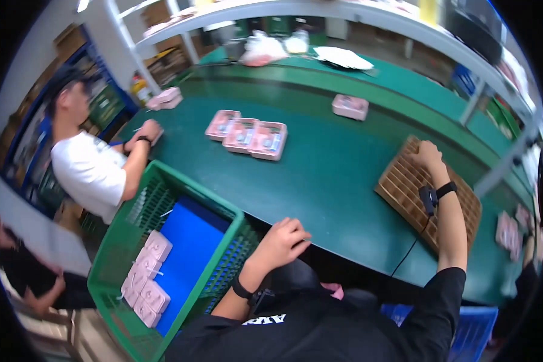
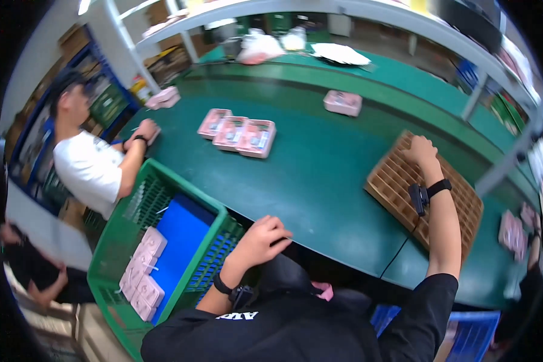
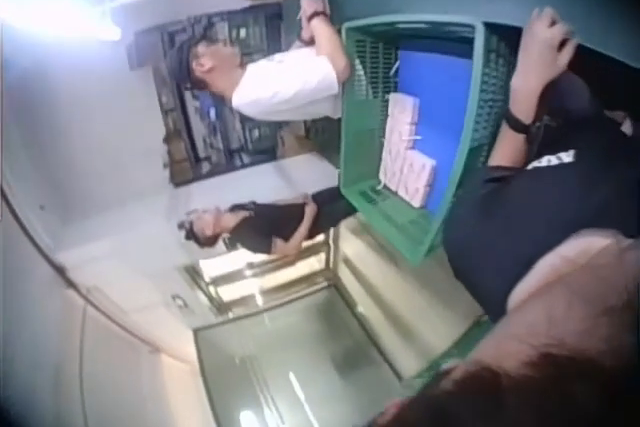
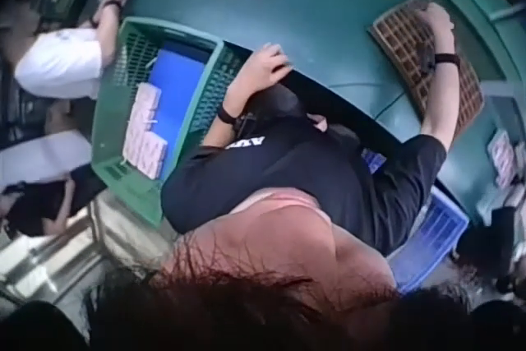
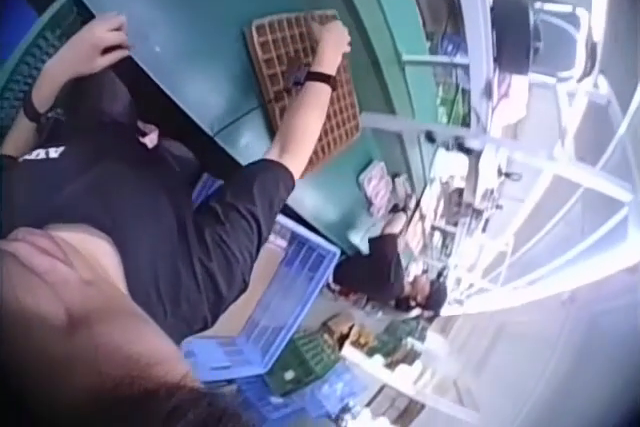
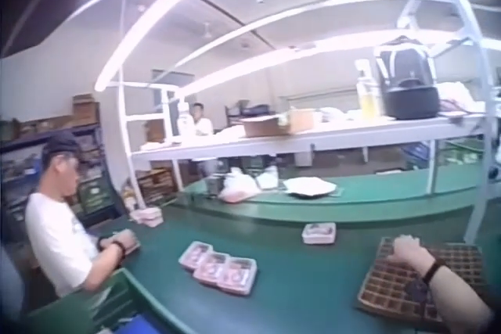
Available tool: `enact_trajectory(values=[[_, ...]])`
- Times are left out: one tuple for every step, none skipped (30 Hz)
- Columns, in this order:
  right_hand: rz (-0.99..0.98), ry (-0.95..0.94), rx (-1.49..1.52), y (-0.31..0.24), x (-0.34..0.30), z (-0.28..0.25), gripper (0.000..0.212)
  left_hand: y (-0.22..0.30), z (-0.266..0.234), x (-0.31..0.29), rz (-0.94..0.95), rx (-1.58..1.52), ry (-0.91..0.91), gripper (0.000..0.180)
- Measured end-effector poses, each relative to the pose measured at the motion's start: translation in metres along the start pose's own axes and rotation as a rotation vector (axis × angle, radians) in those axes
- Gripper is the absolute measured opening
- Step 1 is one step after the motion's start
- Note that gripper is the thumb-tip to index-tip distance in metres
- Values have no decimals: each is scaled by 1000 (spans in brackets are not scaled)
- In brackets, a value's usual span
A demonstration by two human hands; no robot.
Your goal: The person assembles electronic devices by picking up a speaker and a circuit board and placing them into a pink plastic housing. They then route the wires, press the components into place, and set the completed housing onto the green workbench.
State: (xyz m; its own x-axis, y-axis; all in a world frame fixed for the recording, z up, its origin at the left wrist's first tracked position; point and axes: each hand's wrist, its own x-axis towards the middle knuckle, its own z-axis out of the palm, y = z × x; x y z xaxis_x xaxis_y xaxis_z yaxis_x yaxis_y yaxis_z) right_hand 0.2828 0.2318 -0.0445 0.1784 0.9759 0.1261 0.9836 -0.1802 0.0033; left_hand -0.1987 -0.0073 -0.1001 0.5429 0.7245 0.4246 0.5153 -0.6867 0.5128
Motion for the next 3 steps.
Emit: enact_trajectory(values=[[55, -14, -10, 27, -25, -2, 44, 2, 7, 11, -20, 1, -61, 16], [-23, -184, 104, 52, -50, -5, 48, 5, 15, 22, -42, 7, -119, 17], [-104, -339, 228, 76, -68, -10, 53, 10, 25, 30, -10, -12, -143, 17]])
